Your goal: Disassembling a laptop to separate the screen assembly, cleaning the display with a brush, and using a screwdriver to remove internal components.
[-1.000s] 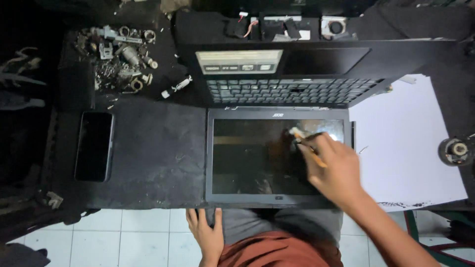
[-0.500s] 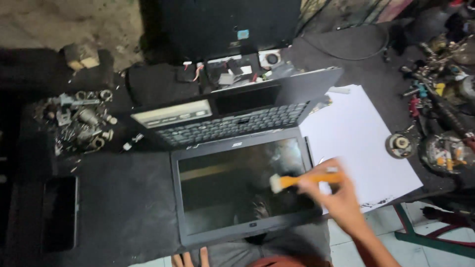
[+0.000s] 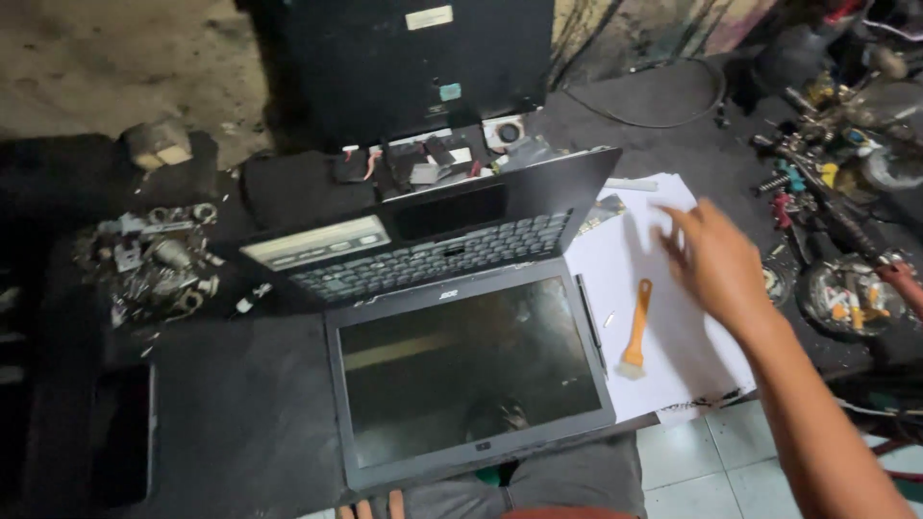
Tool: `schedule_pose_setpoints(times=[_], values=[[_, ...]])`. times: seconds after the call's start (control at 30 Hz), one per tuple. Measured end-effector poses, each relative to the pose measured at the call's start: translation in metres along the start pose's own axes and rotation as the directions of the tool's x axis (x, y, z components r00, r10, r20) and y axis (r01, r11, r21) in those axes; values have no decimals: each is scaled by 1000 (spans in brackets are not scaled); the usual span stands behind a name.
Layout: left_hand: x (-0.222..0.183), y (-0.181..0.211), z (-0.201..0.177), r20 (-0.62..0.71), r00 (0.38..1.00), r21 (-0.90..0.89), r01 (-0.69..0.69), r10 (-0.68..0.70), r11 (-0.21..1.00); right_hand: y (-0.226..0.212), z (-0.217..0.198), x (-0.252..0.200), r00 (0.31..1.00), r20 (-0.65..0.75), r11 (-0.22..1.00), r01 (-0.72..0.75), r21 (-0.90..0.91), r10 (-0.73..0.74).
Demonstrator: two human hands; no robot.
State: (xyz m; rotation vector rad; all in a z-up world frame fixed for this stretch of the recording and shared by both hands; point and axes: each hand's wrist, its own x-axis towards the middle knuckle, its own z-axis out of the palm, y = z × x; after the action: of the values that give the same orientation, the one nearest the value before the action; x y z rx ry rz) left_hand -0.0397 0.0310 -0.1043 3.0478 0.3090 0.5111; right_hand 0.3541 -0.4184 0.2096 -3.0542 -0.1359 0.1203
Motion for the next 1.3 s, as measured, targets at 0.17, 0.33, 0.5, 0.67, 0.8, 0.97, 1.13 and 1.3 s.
schedule_pose_setpoints(times=[0.17,0.33,0.5,0.67,0.8,0.97,1.13,1.3], values=[[-14,14,10,164,913,-61,386,-373,920,34,45,83,897,-360,966,248,-68,-256],[0,23,3,184,768,-189,640,-613,745,33,48,85,863,-400,950,255,-180,-307],[4,24,-5,214,746,-151,663,-631,733,55,41,77,793,-451,857,166,-487,-410],[12,28,-13,272,711,-71,687,-648,723,75,14,53,749,-469,787,112,-607,-468],[-1,23,0,249,721,-44,676,-647,736,99,0,47,710,-533,820,111,-561,-461],[-6,18,13,90,830,-244,554,-550,796,112,-35,42,663,-531,771,112,-626,-528],[-20,1,27,22,952,-110,307,-307,945,111,-62,21,659,-511,753,131,-645,-552],[-26,-1,20,57,982,-52,181,-178,982,148,-57,15,733,-545,899,425,-102,-408]])
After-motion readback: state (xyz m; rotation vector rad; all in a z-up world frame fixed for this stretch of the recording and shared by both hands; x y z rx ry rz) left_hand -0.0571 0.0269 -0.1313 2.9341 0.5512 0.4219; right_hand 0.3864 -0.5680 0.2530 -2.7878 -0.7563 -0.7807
